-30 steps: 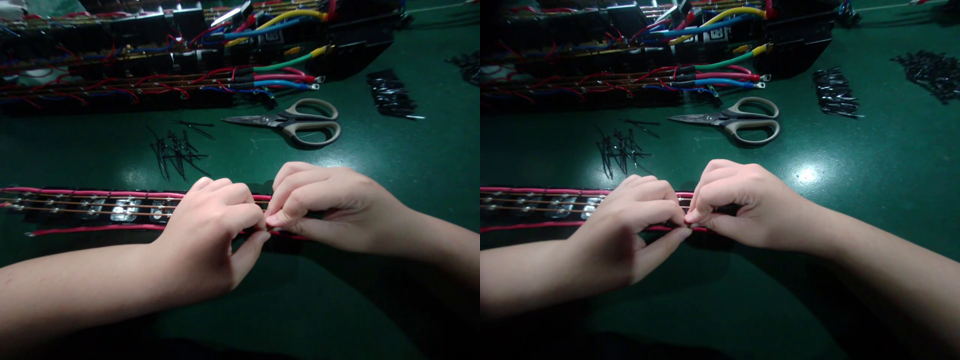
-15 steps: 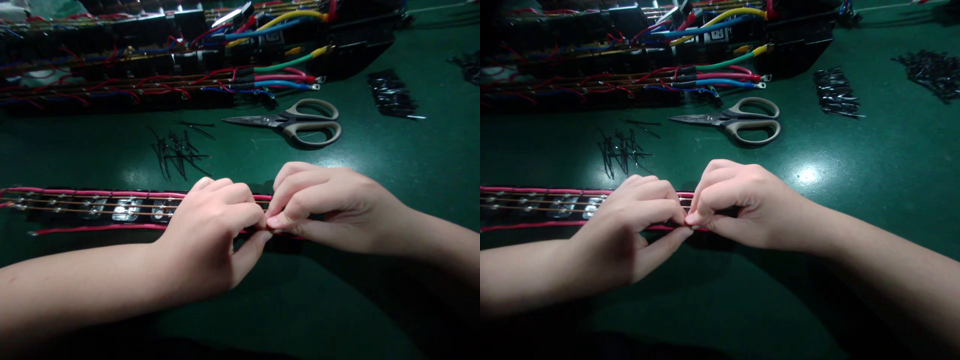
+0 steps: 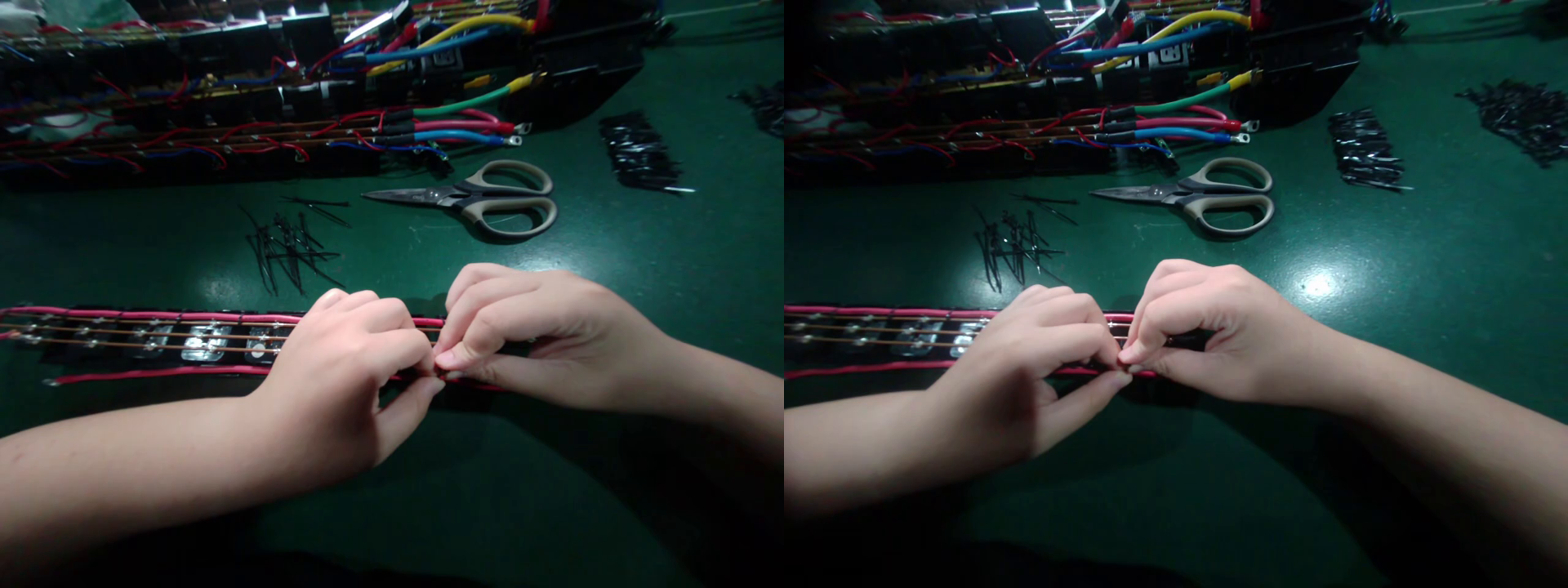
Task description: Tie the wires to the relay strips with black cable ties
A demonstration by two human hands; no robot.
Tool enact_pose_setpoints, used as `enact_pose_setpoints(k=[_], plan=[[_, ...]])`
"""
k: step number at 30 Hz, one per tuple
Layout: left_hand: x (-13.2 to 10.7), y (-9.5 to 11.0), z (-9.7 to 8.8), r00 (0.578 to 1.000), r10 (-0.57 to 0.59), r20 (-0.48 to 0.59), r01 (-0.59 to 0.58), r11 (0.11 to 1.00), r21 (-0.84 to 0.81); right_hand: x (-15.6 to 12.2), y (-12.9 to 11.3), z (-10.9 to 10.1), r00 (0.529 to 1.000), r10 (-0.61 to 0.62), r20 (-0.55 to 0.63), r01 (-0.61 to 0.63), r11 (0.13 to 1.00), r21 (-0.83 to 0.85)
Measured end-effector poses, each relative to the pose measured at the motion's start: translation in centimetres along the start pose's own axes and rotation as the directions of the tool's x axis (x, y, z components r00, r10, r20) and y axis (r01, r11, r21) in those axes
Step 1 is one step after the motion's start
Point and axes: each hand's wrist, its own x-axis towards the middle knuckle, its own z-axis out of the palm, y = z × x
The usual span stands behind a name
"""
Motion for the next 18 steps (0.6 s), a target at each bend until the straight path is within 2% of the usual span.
enact_pose_setpoints(k=[18], plan=[[0.16,0.17,-0.15,0.999,-0.044,0.024,0.045,0.998,-0.041,0.04,0.33,0.05,1.000,-0.016,-0.011,0.016,0.999,0.046]])
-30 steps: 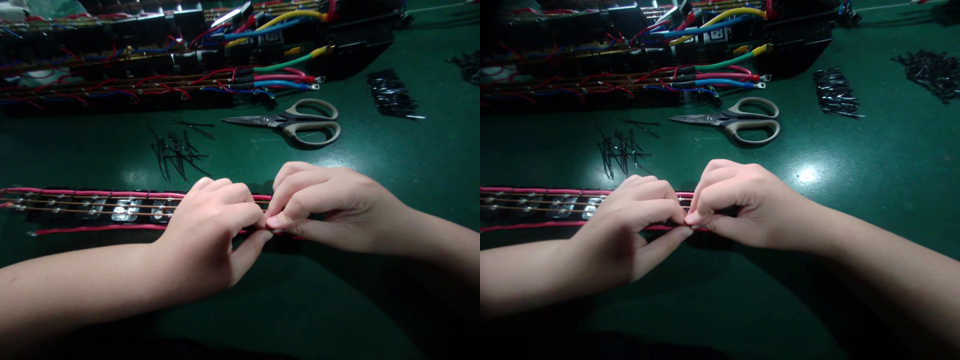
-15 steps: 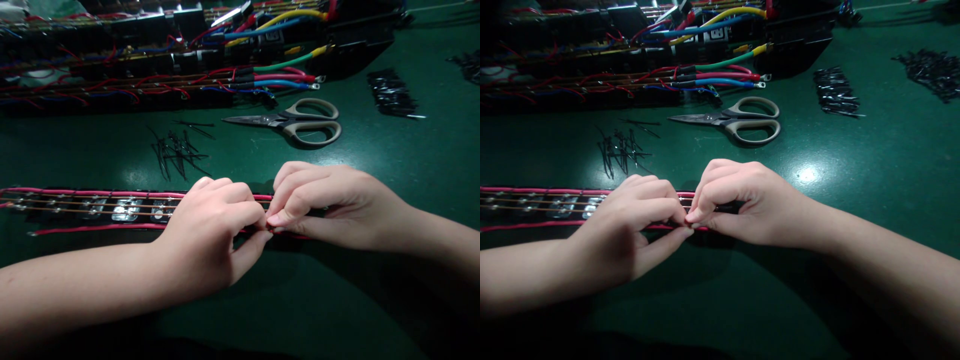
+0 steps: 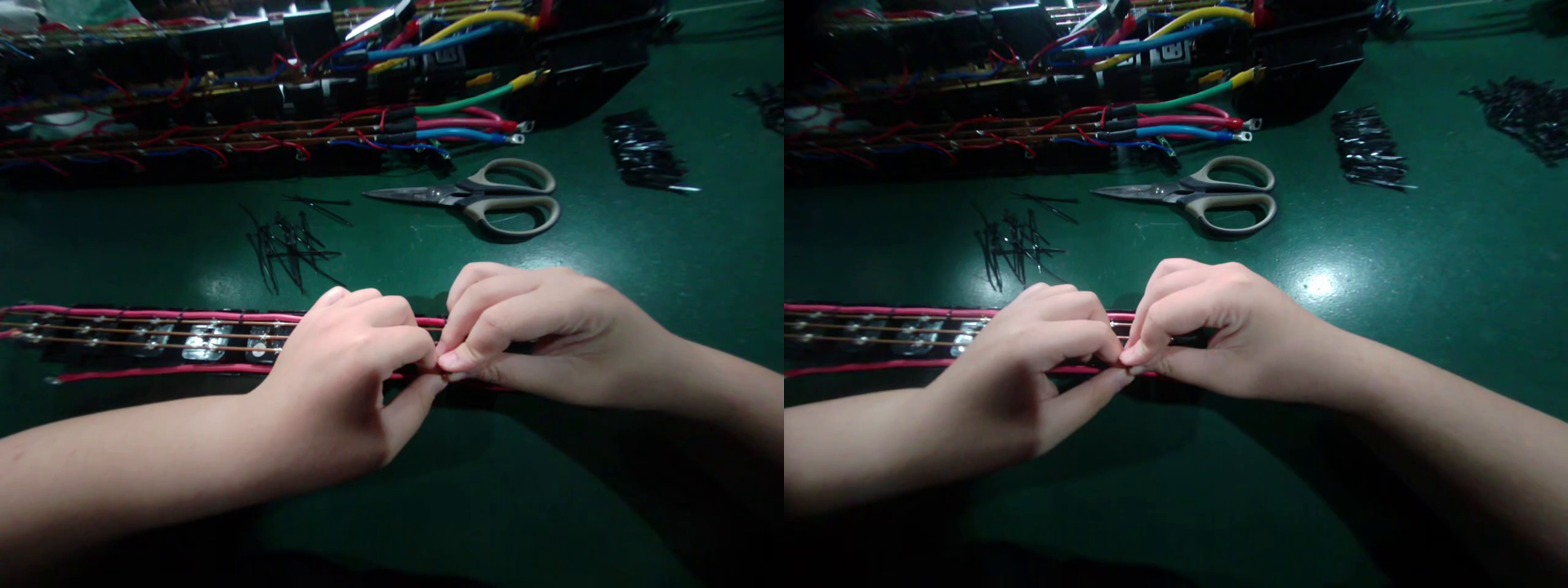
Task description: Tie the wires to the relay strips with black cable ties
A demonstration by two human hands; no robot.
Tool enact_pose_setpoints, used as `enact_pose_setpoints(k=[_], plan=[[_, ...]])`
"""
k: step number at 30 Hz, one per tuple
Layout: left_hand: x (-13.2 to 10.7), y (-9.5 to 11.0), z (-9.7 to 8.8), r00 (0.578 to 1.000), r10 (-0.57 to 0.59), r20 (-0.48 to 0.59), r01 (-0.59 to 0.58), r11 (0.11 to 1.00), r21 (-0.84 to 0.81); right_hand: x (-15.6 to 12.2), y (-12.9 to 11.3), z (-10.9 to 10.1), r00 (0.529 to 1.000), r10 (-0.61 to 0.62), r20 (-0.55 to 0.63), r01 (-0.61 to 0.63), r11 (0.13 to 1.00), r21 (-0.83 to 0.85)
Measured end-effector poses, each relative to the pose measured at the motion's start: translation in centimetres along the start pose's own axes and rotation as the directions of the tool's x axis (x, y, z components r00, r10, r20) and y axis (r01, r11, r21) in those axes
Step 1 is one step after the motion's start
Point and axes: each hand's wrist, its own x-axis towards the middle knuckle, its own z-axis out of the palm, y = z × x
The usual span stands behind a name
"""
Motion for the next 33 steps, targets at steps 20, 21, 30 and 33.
enact_pose_setpoints(k=[20,21,30,33], plan=[[-0.08,-0.42,0.08,0.999,0.000,-0.035,-0.002,0.999,-0.038,-0.23,-0.46,-0.15,0.990,0.138,-0.006,-0.138,0.989,0.047],[-0.06,-0.44,0.10,0.999,0.002,-0.039,-0.004,0.999,-0.040,-0.25,-0.47,-0.18,0.990,0.141,-0.006,-0.140,0.989,0.048],[-0.09,-0.51,0.11,0.999,0.014,-0.041,-0.014,1.000,-0.016,-0.32,-0.29,-0.33,0.992,0.128,0.025,-0.129,0.988,0.084],[-0.06,-0.54,0.15,0.999,0.021,-0.037,-0.022,1.000,-0.008,-0.24,-0.25,-0.26,0.990,0.142,0.027,-0.143,0.988,0.064]])
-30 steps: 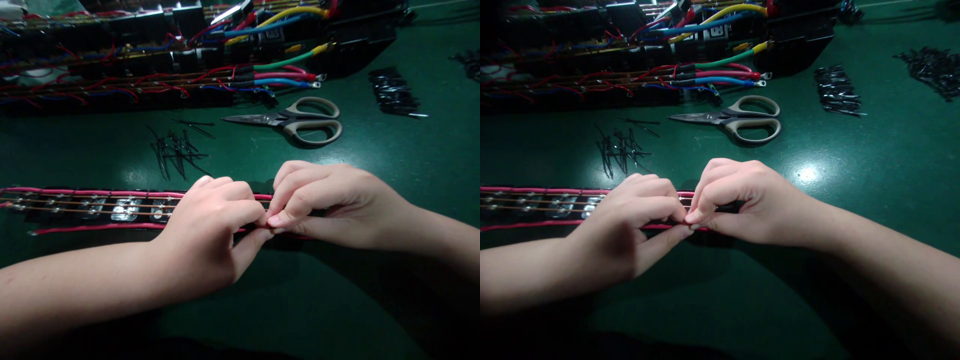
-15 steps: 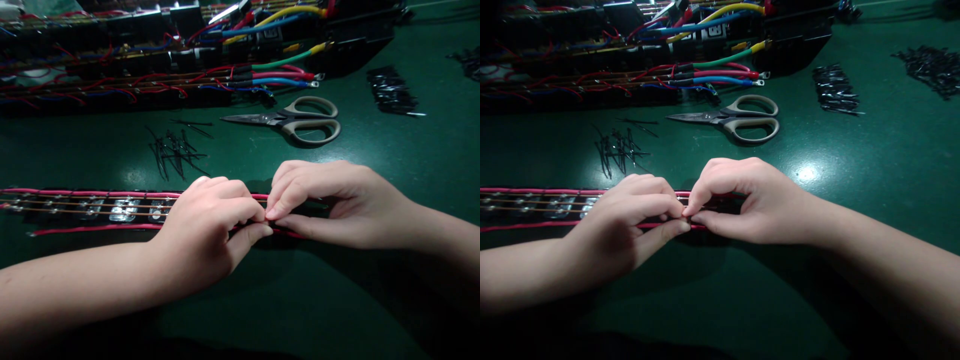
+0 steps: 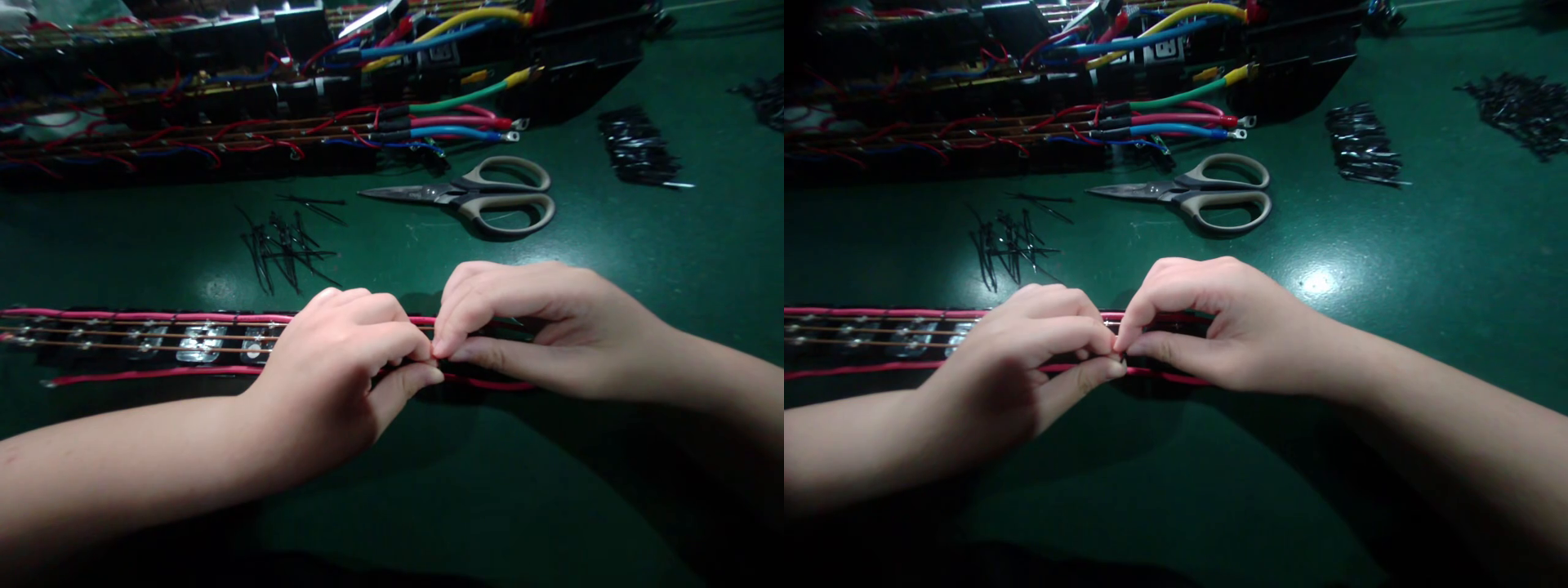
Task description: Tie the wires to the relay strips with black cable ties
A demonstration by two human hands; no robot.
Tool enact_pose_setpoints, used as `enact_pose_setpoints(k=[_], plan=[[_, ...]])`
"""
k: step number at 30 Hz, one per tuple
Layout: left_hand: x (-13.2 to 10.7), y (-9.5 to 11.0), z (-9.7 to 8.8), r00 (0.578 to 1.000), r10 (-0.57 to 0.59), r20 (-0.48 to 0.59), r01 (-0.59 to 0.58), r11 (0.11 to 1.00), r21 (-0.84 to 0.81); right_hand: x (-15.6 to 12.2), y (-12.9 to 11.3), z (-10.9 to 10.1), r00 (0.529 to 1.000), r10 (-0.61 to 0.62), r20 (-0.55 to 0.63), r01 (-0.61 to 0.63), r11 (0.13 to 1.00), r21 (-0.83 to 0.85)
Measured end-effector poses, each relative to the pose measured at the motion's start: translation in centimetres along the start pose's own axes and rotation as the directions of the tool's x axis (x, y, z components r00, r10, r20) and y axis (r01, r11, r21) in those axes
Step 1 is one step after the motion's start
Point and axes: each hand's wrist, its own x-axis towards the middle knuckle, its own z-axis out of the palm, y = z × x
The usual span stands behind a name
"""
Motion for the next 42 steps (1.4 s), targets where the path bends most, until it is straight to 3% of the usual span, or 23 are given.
enact_pose_setpoints(k=[19,31,42], plan=[[-0.1,0.1,0.0,1.000,0.009,-0.029,-0.009,1.000,0.013,0.1,-0.2,0.1,0.999,0.035,-0.005,-0.036,0.998,-0.054],[-0.2,0.0,-0.2,0.998,0.026,-0.061,-0.027,0.999,-0.024,0.1,-1.2,0.0,0.991,-0.133,0.031,0.136,0.961,-0.240],[-0.2,-0.2,-0.3,0.997,0.050,-0.056,-0.050,0.999,-0.003,0.0,-2.7,-0.3,0.991,-0.119,0.056,0.132,0.913,-0.385]])
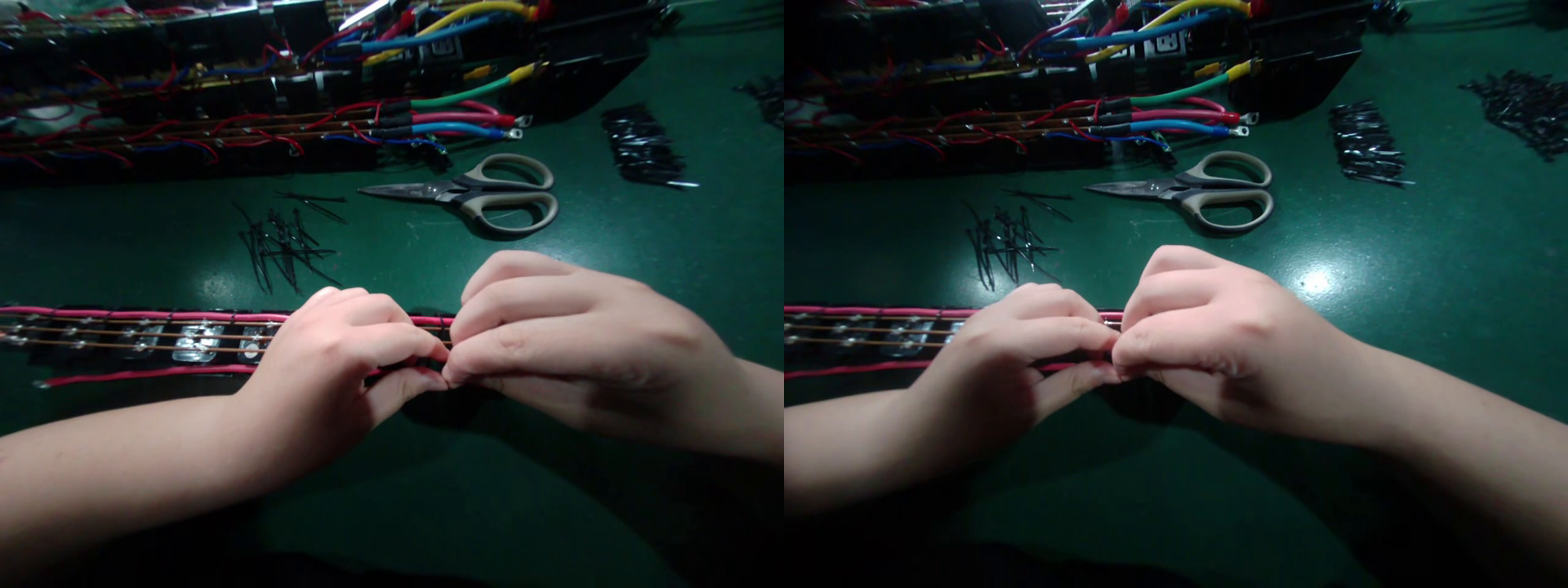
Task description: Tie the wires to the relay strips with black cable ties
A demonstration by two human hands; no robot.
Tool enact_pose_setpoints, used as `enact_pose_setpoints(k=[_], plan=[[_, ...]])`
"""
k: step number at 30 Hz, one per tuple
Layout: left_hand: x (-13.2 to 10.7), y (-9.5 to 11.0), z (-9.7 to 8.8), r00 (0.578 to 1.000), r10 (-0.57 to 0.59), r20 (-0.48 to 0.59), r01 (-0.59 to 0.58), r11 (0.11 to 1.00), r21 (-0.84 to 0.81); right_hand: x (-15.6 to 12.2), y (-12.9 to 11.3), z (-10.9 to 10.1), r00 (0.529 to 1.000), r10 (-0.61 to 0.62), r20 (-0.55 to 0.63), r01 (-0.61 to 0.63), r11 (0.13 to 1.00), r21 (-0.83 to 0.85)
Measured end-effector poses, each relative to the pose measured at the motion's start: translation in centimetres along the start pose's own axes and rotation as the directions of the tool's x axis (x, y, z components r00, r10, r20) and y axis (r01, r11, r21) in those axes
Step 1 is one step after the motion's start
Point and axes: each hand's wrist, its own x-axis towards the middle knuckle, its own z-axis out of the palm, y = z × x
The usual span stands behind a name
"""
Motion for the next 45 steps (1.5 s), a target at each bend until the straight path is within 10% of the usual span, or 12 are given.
enact_pose_setpoints(k=[35,45], plan=[[-0.1,0.1,0.2,0.998,-0.003,0.063,-0.005,0.993,0.120,0.3,-0.7,-0.3,0.992,-0.042,0.117,0.027,0.991,0.131],[-0.6,-0.4,0.7,0.993,0.116,-0.005,-0.110,0.952,0.286,-1.1,2.1,-0.2,0.935,0.301,0.187,-0.274,0.949,-0.158]])
